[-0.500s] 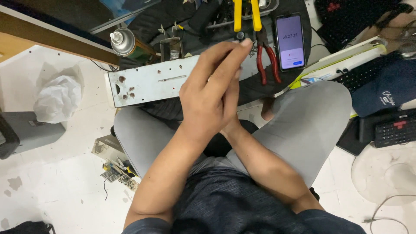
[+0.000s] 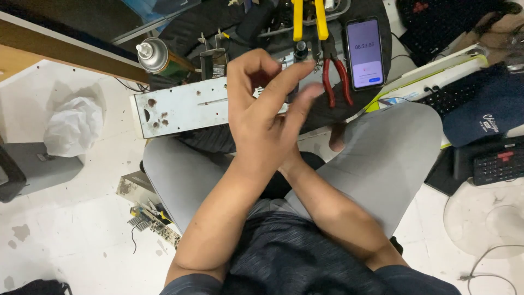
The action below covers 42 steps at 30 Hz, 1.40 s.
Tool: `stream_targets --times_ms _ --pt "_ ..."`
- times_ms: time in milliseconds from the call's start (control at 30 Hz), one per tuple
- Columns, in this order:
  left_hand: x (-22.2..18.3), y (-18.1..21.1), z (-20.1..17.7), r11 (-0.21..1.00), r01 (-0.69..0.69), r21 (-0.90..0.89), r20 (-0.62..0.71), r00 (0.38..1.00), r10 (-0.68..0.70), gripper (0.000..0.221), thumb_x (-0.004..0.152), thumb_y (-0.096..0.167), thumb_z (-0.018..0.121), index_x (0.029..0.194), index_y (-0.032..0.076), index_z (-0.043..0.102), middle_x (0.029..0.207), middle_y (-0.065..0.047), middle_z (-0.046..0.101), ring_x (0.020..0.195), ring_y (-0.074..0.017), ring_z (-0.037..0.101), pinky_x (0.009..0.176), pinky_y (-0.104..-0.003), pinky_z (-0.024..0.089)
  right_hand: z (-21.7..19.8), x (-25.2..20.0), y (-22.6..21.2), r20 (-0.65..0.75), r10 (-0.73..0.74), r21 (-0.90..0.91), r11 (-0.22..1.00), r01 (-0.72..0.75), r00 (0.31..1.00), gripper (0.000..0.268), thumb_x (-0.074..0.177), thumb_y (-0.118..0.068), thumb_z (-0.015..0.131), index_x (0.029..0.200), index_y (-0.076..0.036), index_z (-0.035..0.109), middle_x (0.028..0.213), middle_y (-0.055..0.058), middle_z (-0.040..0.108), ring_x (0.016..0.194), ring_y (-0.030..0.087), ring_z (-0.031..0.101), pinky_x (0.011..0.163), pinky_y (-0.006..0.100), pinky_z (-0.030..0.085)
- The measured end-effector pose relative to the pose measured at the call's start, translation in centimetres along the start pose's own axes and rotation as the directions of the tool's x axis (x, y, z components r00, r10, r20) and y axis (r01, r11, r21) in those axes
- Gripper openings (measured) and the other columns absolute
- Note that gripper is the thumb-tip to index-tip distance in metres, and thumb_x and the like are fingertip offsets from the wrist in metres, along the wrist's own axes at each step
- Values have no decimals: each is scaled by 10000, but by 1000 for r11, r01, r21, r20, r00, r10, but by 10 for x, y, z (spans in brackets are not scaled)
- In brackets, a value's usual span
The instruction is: Removing multiple screws from a metal device chassis using a manual screwdriver on a repair bench.
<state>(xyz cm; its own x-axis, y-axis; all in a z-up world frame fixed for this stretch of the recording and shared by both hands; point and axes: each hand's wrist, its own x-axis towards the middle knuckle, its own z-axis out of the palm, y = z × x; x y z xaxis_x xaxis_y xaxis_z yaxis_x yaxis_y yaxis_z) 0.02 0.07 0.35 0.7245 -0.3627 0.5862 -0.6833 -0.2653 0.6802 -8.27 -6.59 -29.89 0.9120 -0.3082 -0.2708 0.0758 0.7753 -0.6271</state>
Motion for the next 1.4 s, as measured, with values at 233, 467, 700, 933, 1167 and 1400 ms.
stream_targets --times_ms 233,467,700,933,1167,1400 --pt "5 -1 -5 994 -69 -80 30 997 71 259 1025 78 632 1278 22 639 1287 -162 602 1203 -309 665 1065 -400 614 -11 -3 1 -13 -2 7 1000 2 1000 137 1042 -146 557 1165 -134 616 1102 6 639 1075 107 590 917 278 463" --pt "5 6 -15 985 15 -172 266 963 32 318 1122 11 441 1415 25 563 1471 -171 611 1451 -321 613 1282 -421 550 -17 -8 7 -22 18 6 1000 -18 1000 144 1041 -161 565 1174 -132 611 1120 11 643 1089 110 592 922 281 466" --pt "1 -28 25 739 112 -665 44 993 -112 174 1012 219 514 1063 55 484 797 -52 564 731 -155 524 732 -345 506 -22 -14 0 -38 18 11 1000 -18 999 154 1040 -176 573 1183 -130 607 1137 16 646 1103 113 594 927 285 469" --pt "23 -53 29 554 214 -805 355 922 158 372 888 360 774 664 100 631 583 0 517 565 -136 444 580 -260 426 -24 -20 -1 -50 20 18 1000 -19 999 167 1039 -191 581 1192 -128 602 1155 22 649 1117 117 596 932 288 472" --pt "1 -45 44 306 152 -940 114 984 -137 561 811 509 860 820 101 474 576 32 485 501 -47 493 461 -139 405 -30 -27 -5 -82 26 14 1000 -25 996 182 1037 -205 589 1201 -126 597 1173 27 652 1132 120 599 937 291 476" --pt "21 -27 21 450 383 -807 414 910 -33 385 992 372 647 796 40 652 591 -58 638 565 -88 601 587 -232 511 107 -4 -19 -77 34 14 999 -33 996 199 1036 -220 597 1210 -124 592 1190 32 655 1146 124 601 942 295 479"
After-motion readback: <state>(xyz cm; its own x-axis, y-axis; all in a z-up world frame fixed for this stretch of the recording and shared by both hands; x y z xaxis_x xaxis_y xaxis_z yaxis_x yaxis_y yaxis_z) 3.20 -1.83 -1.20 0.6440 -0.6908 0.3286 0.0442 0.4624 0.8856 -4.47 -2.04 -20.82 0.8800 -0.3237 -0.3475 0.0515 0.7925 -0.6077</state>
